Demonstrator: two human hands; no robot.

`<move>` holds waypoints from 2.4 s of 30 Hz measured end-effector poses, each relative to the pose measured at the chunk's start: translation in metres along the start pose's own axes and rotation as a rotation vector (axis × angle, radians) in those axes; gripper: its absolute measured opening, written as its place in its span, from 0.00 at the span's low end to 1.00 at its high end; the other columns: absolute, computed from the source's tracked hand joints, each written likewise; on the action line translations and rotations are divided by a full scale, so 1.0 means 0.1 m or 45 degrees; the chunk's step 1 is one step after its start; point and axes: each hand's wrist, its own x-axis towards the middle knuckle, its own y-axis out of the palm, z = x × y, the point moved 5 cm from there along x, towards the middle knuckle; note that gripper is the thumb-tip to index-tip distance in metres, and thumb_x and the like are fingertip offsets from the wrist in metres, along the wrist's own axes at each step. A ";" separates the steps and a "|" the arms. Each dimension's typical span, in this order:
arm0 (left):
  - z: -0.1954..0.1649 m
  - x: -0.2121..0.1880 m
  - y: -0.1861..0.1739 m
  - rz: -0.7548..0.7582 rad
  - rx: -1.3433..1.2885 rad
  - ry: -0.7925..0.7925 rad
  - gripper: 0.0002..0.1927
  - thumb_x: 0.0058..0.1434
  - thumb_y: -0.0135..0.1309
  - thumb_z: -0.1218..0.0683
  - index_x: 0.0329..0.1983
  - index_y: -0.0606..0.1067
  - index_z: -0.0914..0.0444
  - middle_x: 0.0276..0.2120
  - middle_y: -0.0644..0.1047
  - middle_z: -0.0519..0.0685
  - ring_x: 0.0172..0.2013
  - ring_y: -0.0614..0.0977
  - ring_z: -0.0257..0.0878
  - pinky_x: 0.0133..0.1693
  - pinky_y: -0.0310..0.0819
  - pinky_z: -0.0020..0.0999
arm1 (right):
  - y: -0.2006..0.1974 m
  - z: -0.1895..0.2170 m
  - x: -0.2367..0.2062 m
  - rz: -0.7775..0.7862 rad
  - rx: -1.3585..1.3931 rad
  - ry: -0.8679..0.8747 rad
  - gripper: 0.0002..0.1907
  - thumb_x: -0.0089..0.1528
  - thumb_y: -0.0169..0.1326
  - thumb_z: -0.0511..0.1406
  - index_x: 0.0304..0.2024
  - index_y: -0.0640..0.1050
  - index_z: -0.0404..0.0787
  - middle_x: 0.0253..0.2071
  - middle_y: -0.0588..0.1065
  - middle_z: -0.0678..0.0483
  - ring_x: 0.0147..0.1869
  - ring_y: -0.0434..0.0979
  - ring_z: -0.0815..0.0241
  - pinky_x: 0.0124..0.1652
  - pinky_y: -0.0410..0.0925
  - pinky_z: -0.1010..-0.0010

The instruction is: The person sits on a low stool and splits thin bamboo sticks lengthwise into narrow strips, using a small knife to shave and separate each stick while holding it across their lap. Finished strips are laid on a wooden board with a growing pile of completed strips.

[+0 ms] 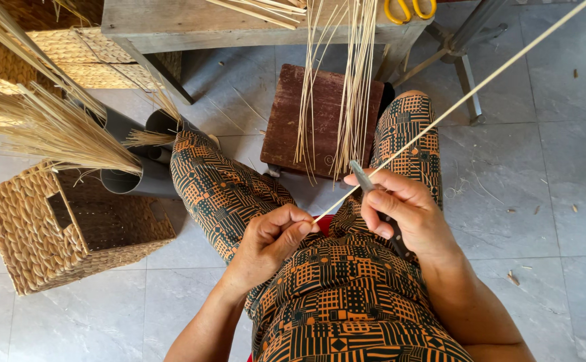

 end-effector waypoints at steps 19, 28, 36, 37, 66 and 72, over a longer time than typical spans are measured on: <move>-0.02 -0.04 -0.04 -0.017 0.065 -0.062 0.07 0.71 0.52 0.58 0.41 0.78 0.66 0.24 0.71 0.38 0.24 0.65 0.23 0.26 0.57 0.21 | 0.08 -0.14 0.03 0.020 0.010 0.125 0.17 0.70 0.46 0.32 0.60 0.74 0.32 0.23 0.72 0.53 0.20 0.63 0.71 0.22 0.59 0.81; 0.04 -0.08 -0.06 -0.026 0.102 -0.017 0.07 0.71 0.52 0.58 0.41 0.78 0.66 0.26 0.72 0.37 0.25 0.66 0.23 0.26 0.59 0.21 | 0.00 -0.26 0.03 0.055 0.004 0.152 0.16 0.70 0.47 0.33 0.58 0.74 0.31 0.23 0.72 0.53 0.20 0.63 0.71 0.21 0.58 0.81; 0.19 -0.24 -0.21 -0.107 0.055 -0.165 0.07 0.70 0.52 0.59 0.41 0.79 0.66 0.20 0.68 0.38 0.20 0.64 0.24 0.22 0.55 0.22 | -0.32 0.08 0.01 -0.145 -0.019 -0.074 0.17 0.71 0.44 0.32 0.61 0.73 0.33 0.23 0.70 0.55 0.20 0.61 0.72 0.20 0.58 0.82; 0.18 -0.25 -0.21 -0.096 0.071 -0.169 0.07 0.70 0.52 0.59 0.41 0.79 0.66 0.19 0.68 0.38 0.20 0.64 0.24 0.22 0.56 0.22 | -0.26 0.05 -0.01 -0.133 -0.018 -0.046 0.17 0.71 0.44 0.32 0.61 0.73 0.33 0.23 0.70 0.54 0.20 0.61 0.72 0.20 0.58 0.82; -0.05 0.08 -0.02 -0.027 0.234 -0.059 0.07 0.71 0.51 0.59 0.40 0.78 0.66 0.18 0.70 0.40 0.19 0.68 0.24 0.22 0.60 0.22 | -0.19 -0.09 0.10 -0.056 0.014 -0.013 0.16 0.71 0.45 0.33 0.59 0.75 0.32 0.23 0.73 0.53 0.19 0.63 0.71 0.19 0.60 0.81; -0.05 0.01 -0.05 -0.021 0.293 -0.083 0.07 0.70 0.51 0.59 0.41 0.79 0.66 0.19 0.73 0.41 0.19 0.71 0.25 0.20 0.63 0.24 | -0.18 -0.04 0.06 -0.009 -0.025 -0.069 0.16 0.73 0.43 0.32 0.61 0.74 0.33 0.23 0.72 0.55 0.20 0.65 0.72 0.21 0.61 0.82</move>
